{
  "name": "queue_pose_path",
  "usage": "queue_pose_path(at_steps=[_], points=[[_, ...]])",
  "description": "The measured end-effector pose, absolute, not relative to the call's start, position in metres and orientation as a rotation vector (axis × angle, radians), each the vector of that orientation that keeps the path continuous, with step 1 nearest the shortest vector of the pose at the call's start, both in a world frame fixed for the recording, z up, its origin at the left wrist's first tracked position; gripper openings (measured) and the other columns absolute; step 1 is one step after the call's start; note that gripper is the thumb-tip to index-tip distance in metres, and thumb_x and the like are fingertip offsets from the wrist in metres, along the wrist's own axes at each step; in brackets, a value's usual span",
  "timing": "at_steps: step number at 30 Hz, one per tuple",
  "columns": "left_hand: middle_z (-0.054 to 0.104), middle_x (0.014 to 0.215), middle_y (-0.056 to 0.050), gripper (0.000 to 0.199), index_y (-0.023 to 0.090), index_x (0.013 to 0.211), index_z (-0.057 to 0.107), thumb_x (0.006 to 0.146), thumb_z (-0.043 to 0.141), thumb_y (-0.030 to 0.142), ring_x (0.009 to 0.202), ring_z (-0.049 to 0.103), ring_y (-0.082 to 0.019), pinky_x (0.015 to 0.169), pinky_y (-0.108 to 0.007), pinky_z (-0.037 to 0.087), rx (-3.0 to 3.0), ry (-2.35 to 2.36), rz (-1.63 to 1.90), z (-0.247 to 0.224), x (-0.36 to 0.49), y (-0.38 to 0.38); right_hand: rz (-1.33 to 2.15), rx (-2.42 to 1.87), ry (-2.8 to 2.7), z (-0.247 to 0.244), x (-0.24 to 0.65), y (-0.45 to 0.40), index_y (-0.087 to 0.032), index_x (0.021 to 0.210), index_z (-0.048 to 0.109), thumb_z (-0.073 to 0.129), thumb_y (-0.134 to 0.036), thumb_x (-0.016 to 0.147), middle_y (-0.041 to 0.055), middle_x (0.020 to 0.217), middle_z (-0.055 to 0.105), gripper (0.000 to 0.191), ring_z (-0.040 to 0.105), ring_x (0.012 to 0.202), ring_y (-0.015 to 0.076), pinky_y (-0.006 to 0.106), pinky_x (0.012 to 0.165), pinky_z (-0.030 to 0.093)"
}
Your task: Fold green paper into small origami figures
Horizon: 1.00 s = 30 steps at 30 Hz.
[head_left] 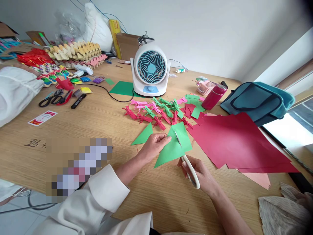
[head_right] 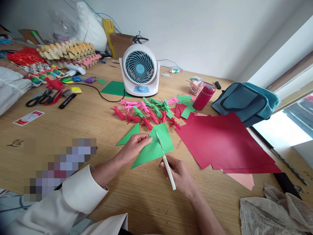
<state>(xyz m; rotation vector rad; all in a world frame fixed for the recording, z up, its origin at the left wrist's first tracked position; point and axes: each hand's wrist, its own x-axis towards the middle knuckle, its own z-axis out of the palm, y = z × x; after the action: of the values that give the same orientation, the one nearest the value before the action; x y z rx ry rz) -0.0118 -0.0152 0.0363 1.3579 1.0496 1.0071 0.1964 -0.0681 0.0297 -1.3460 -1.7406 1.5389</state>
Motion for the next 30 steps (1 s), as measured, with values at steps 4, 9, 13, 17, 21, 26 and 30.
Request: queue_pose_path(at_steps=[4,9,13,17,21,26,30], points=[[0.021,0.063,0.005,0.047,0.019,0.061,0.028,0.087,0.056,0.047,0.059,0.023,-0.008,0.055,-0.025,0.019,1.374,1.073,1.021,0.038,-0.012,-0.016,1.53,-1.333,-1.735,0.028,0.197,-0.069,-0.019,0.077,0.051,0.049,-0.063,0.091,-0.0033,0.061,0.046,0.046,0.042,0.057,0.0119,0.026,0.053,0.034],[0.02,0.062,0.005,0.047,0.019,0.061,0.026,0.088,0.055,0.044,0.058,0.021,-0.008,0.055,-0.025,0.018,1.399,1.085,1.037,0.041,-0.012,-0.016,1.512,-1.316,-1.723,0.024,0.197,-0.069,-0.019,0.076,0.052,0.048,-0.064,0.09,-0.0037,0.059,0.044,0.048,0.041,0.055,0.0113,0.025,0.052,0.034],[0.019,0.062,0.005,0.047,0.02,0.06,0.024,0.087,0.055,0.043,0.058,0.019,-0.008,0.054,-0.025,0.017,1.402,1.087,1.046,0.042,-0.012,-0.016,1.498,-1.308,-1.726,0.024,0.195,-0.069,-0.019,0.074,0.051,0.049,-0.064,0.09,-0.0035,0.059,0.044,0.047,0.041,0.054,0.0112,0.025,0.051,0.034],[0.02,0.061,0.005,0.047,0.019,0.06,0.025,0.086,0.056,0.043,0.058,0.02,-0.008,0.054,-0.025,0.017,1.388,1.088,1.044,0.041,-0.012,-0.016,1.51,-1.31,-1.713,0.025,0.195,-0.069,-0.019,0.073,0.05,0.049,-0.065,0.089,-0.0036,0.059,0.044,0.049,0.041,0.054,0.0107,0.025,0.05,0.033],[0.02,0.061,0.006,0.047,0.019,0.06,0.025,0.086,0.056,0.043,0.057,0.021,-0.008,0.054,-0.025,0.018,1.371,1.077,1.039,0.042,-0.012,-0.017,1.506,-1.315,-1.717,0.024,0.196,-0.069,-0.019,0.073,0.05,0.051,-0.064,0.089,-0.0038,0.06,0.043,0.048,0.04,0.054,0.0107,0.025,0.05,0.032],[0.02,0.06,0.006,0.047,0.019,0.059,0.025,0.085,0.056,0.043,0.057,0.021,-0.008,0.054,-0.025,0.018,1.362,1.084,1.034,0.043,-0.012,-0.016,1.498,-1.318,-1.723,0.02,0.197,-0.068,-0.019,0.071,0.049,0.052,-0.063,0.09,-0.0041,0.059,0.042,0.047,0.039,0.054,0.0103,0.025,0.05,0.031],[0.02,0.06,0.006,0.047,0.019,0.059,0.026,0.085,0.056,0.043,0.057,0.021,-0.008,0.055,-0.025,0.018,1.367,1.088,1.036,0.043,-0.012,-0.016,1.515,-1.3,-1.711,0.02,0.196,-0.069,-0.018,0.074,0.051,0.052,-0.063,0.089,-0.0043,0.059,0.041,0.047,0.04,0.054,0.0105,0.025,0.05,0.031]])
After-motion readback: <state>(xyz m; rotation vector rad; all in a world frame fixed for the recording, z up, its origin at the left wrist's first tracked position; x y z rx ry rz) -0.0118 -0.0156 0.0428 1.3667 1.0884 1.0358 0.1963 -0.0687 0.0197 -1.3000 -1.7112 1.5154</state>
